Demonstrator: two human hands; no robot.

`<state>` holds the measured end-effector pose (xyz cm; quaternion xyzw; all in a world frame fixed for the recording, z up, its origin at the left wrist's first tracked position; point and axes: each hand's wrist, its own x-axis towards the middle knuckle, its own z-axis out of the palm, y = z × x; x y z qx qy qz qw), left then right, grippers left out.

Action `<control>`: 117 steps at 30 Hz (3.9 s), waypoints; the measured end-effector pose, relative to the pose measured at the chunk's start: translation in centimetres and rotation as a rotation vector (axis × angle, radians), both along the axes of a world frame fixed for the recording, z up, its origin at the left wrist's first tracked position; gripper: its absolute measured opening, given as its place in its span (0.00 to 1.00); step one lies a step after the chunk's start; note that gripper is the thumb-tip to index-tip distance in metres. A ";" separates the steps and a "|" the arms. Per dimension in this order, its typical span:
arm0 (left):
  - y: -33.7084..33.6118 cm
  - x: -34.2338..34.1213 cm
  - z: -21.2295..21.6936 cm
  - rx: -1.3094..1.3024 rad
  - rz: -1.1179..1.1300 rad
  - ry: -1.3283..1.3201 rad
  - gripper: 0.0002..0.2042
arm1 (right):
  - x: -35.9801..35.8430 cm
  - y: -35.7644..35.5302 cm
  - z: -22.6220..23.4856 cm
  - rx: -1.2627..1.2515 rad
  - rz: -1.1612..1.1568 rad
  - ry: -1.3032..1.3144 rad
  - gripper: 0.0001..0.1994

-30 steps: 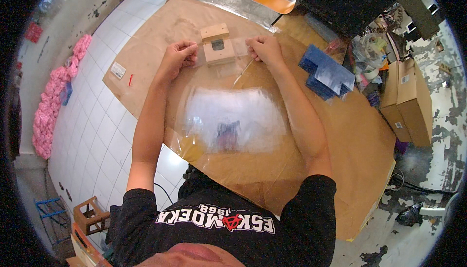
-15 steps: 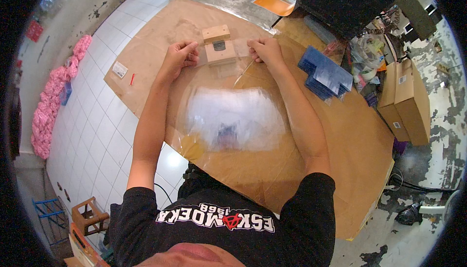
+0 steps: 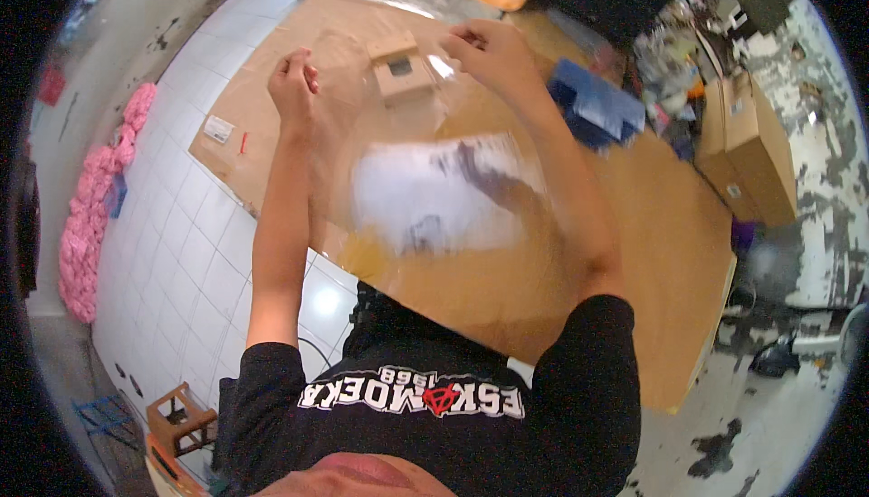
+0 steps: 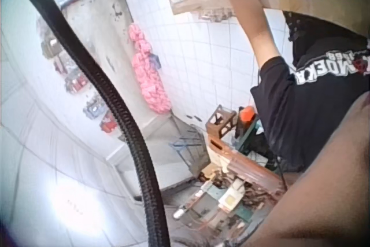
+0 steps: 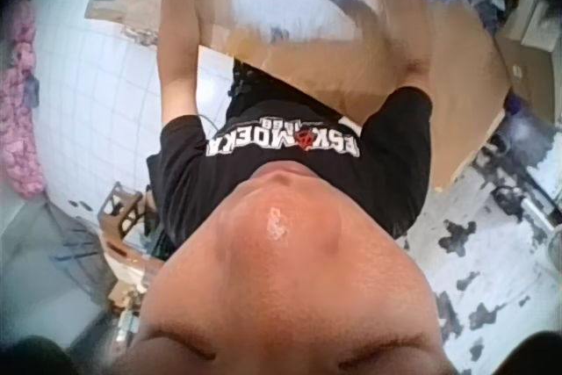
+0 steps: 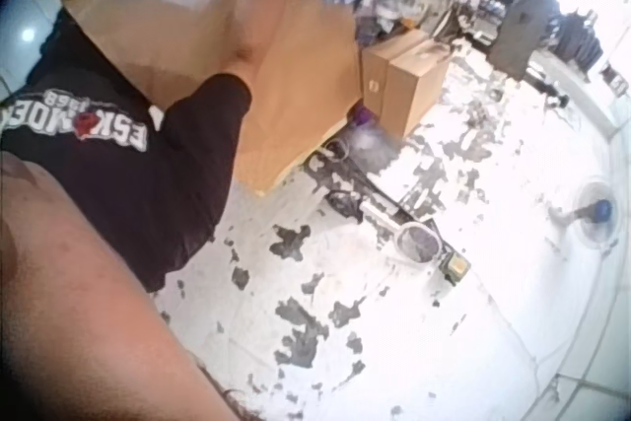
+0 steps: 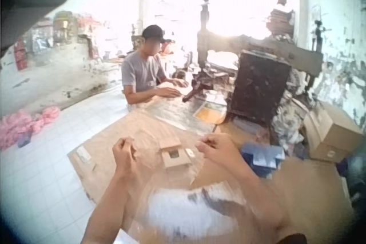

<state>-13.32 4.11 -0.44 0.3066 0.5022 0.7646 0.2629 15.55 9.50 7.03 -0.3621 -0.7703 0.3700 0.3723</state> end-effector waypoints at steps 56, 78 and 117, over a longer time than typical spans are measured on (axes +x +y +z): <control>-3.8 10.2 0.4 -0.212 -1.025 0.267 0.10 | 8.3 -6.3 -1.5 -0.338 0.139 -0.119 0.06; -3.3 9.2 0.6 -0.108 -0.879 0.129 0.06 | 9.4 -4.8 -1.2 -0.269 -0.029 0.063 0.13; -3.2 8.9 0.0 -0.062 -0.772 -0.014 0.08 | 8.8 -6.1 0.2 -0.140 -0.155 0.382 0.08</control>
